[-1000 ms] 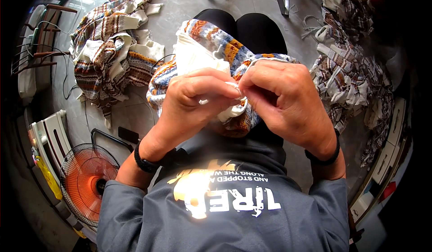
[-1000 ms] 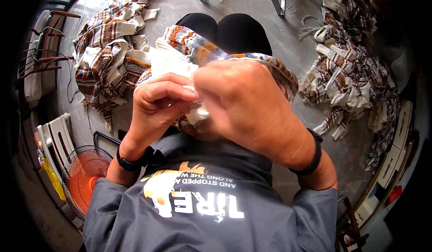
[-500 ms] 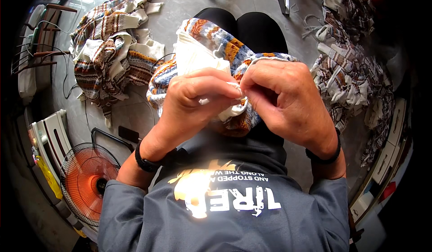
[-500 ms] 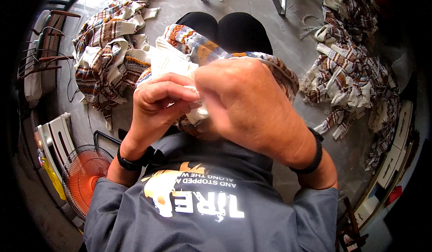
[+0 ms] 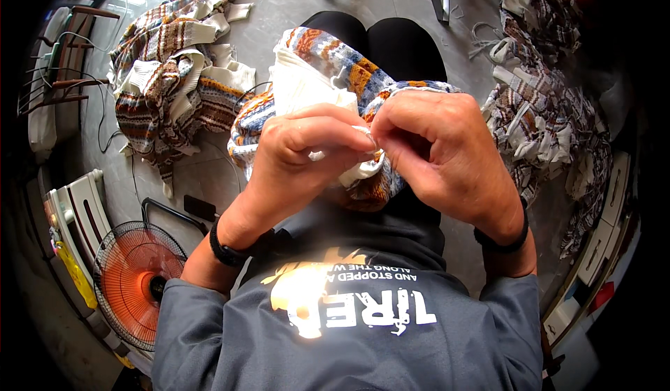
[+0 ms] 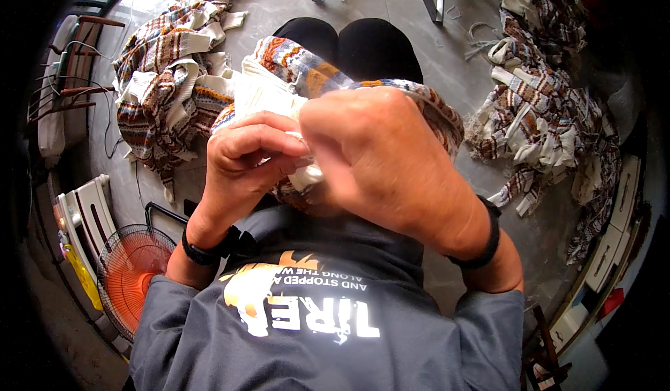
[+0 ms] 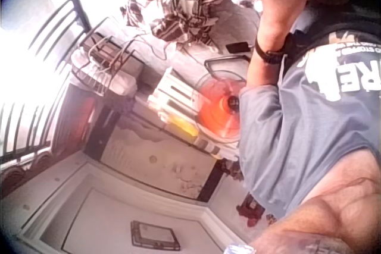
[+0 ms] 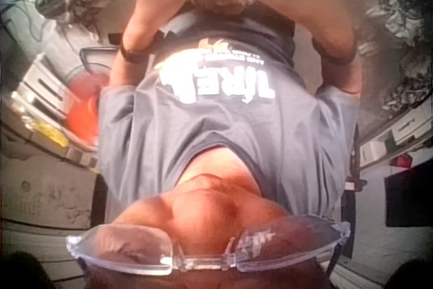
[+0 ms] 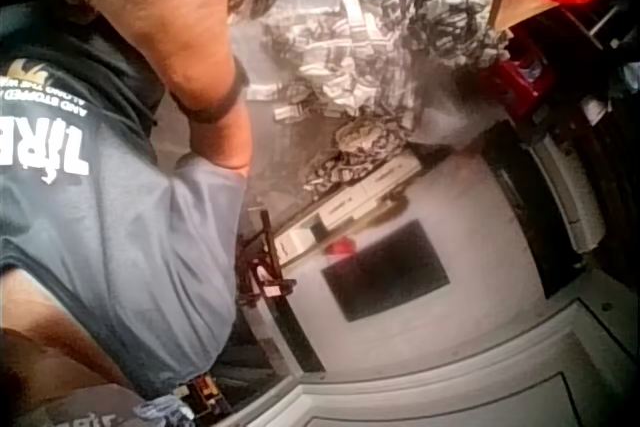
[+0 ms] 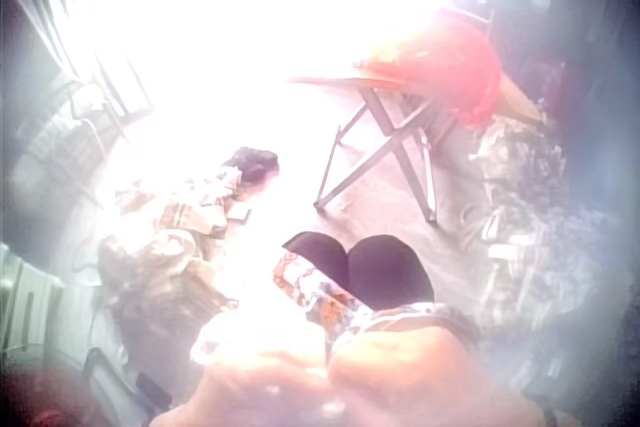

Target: Sewing a white fabric detail onto a patterned piece of clothing using a needle and thread.

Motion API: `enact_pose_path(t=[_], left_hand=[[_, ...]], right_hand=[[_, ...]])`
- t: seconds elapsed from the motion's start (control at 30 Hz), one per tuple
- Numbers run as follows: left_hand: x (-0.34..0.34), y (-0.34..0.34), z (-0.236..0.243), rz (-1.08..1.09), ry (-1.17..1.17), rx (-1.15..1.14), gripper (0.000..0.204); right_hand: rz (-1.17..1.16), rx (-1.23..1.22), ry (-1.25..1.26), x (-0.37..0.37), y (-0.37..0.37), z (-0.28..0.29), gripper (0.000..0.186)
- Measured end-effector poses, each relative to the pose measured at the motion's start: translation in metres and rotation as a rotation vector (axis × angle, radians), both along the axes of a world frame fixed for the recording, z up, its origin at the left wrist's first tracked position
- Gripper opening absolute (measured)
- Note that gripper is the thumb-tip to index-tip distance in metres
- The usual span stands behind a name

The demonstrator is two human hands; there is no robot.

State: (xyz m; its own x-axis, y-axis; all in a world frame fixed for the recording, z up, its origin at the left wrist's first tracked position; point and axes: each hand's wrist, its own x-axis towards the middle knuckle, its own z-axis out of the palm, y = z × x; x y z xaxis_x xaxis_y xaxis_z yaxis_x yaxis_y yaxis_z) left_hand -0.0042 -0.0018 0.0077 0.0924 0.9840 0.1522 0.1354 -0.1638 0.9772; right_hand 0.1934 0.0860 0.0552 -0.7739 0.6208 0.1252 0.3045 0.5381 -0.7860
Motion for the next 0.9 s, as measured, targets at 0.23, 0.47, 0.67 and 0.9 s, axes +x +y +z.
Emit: enact_pose_path(t=[0.23,0.47,0.67,0.9], left_hand=[[-0.001,0.001,0.003,-0.007,0.008,-0.009,0.018],[0.0,0.003,0.001,-0.004,0.063,0.031,0.019],[0.001,0.002,-0.003,0.038,0.217,0.106,0.018],[-0.003,0.002,-0.009,0.014,0.182,0.073,0.017]], right_hand=[[0.016,-0.069,0.015,0.002,0.001,0.002,0.008],[-0.067,-0.212,0.084,-0.001,-0.008,0.0,0.005],[0.023,-0.074,0.048,-0.01,0.0,-0.008,0.011],[0.075,-0.109,0.075,-0.012,0.001,-0.016,0.012]])
